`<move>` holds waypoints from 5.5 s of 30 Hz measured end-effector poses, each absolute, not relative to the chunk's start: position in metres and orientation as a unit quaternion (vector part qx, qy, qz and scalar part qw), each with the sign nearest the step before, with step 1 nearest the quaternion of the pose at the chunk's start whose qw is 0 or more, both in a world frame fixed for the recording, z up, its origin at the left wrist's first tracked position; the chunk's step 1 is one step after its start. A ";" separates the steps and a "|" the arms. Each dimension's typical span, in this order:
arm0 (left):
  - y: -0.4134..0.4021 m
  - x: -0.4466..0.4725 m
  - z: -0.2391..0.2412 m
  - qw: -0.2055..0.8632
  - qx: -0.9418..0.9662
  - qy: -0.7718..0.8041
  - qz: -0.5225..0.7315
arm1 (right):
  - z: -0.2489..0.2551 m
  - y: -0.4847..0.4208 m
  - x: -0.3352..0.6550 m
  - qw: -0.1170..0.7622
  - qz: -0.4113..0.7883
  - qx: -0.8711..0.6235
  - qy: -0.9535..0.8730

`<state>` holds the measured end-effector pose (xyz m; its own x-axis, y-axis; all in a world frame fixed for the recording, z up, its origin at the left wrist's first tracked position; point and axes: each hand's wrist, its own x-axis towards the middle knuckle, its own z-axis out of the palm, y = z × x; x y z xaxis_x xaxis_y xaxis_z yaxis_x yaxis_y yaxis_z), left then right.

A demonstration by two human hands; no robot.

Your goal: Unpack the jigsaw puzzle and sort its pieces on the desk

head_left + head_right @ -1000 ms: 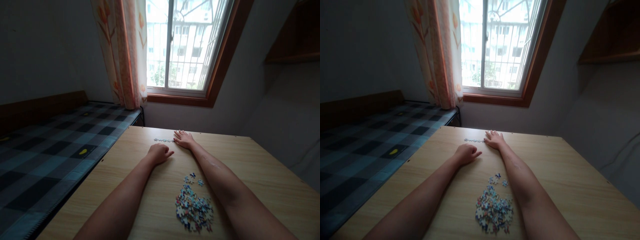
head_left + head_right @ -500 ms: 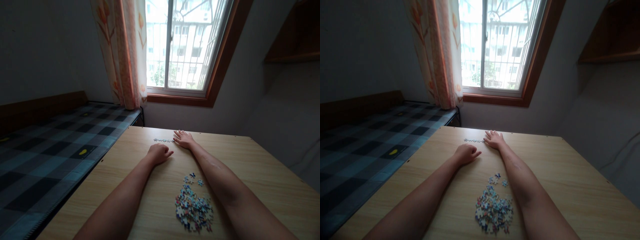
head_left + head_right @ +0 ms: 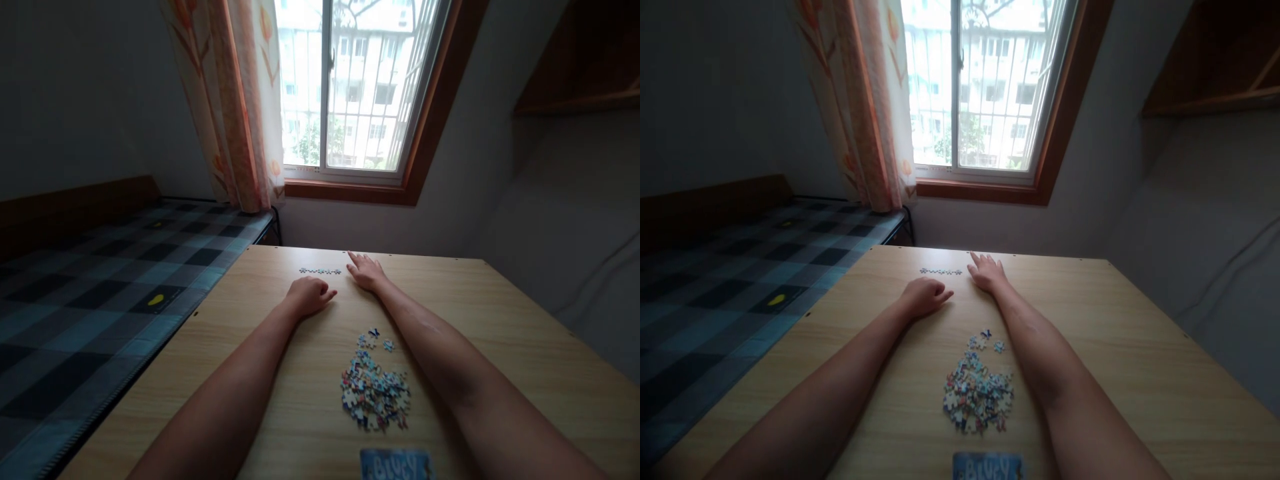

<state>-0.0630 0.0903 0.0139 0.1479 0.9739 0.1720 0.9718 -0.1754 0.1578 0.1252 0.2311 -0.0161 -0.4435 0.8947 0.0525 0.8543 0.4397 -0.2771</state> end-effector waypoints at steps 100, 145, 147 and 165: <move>-0.007 -0.031 0.023 -0.066 0.687 0.704 0.169 | 0.016 0.008 0.251 0.231 0.134 -0.234 -0.935; -0.007 -0.023 0.016 -0.085 0.729 0.668 0.122 | 0.022 0.027 0.273 0.191 0.117 -0.242 -0.944; -0.007 -0.023 0.015 -0.087 0.729 0.668 0.120 | 0.022 0.024 0.271 0.179 0.113 -0.249 -0.945; -0.008 -0.022 0.018 -0.079 0.729 0.669 0.119 | 0.021 0.035 0.277 0.245 0.171 -0.288 -0.910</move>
